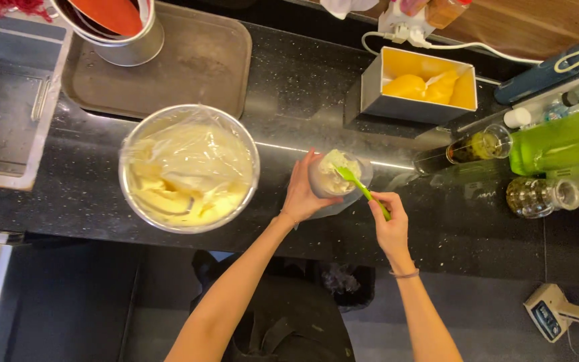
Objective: The recorder is shown preparing cake layers for assembly by cutting them with a large knife and filling a piping bag with cream.
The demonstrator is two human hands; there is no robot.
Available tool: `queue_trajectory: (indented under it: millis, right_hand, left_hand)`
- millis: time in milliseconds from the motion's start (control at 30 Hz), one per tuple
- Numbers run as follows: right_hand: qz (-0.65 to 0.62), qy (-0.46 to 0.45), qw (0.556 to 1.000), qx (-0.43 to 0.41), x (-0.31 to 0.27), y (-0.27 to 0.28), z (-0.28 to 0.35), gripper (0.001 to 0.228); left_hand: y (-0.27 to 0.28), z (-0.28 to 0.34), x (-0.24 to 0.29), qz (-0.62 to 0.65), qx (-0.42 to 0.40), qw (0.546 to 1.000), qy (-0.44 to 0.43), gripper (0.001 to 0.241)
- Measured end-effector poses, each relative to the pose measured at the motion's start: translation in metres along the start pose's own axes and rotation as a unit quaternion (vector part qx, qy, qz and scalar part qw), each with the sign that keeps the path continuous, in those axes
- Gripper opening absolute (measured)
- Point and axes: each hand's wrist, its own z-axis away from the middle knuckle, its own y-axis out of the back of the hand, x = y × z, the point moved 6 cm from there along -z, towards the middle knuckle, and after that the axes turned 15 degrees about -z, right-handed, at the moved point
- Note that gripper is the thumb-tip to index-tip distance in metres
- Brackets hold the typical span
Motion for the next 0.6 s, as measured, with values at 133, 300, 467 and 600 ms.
queue_trajectory:
  millis: [133, 300, 467, 600]
  right_hand:
    - [0.204, 0.078, 0.976, 0.009, -0.049, 0.015, -0.008, 0.016]
    - [0.372, 0.198, 0.903, -0.082, -0.109, 0.036, -0.020, 0.019]
    - [0.534, 0.243, 0.799, -0.128, -0.160, 0.059, -0.024, 0.017]
    - [0.394, 0.161, 0.904, -0.049, -0.182, 0.047, -0.019, 0.017]
  left_hand:
    - [-0.007, 0.003, -0.005, 0.020, 0.008, 0.998, 0.059, 0.128]
    - [-0.007, 0.001, -0.005, 0.013, -0.011, 0.996, 0.088, 0.127]
    - [-0.004, 0.004, 0.001, -0.010, -0.007, 0.997, 0.072, 0.131]
    - [0.025, 0.039, 0.016, 0.008, 0.027, 0.996, 0.079, 0.126]
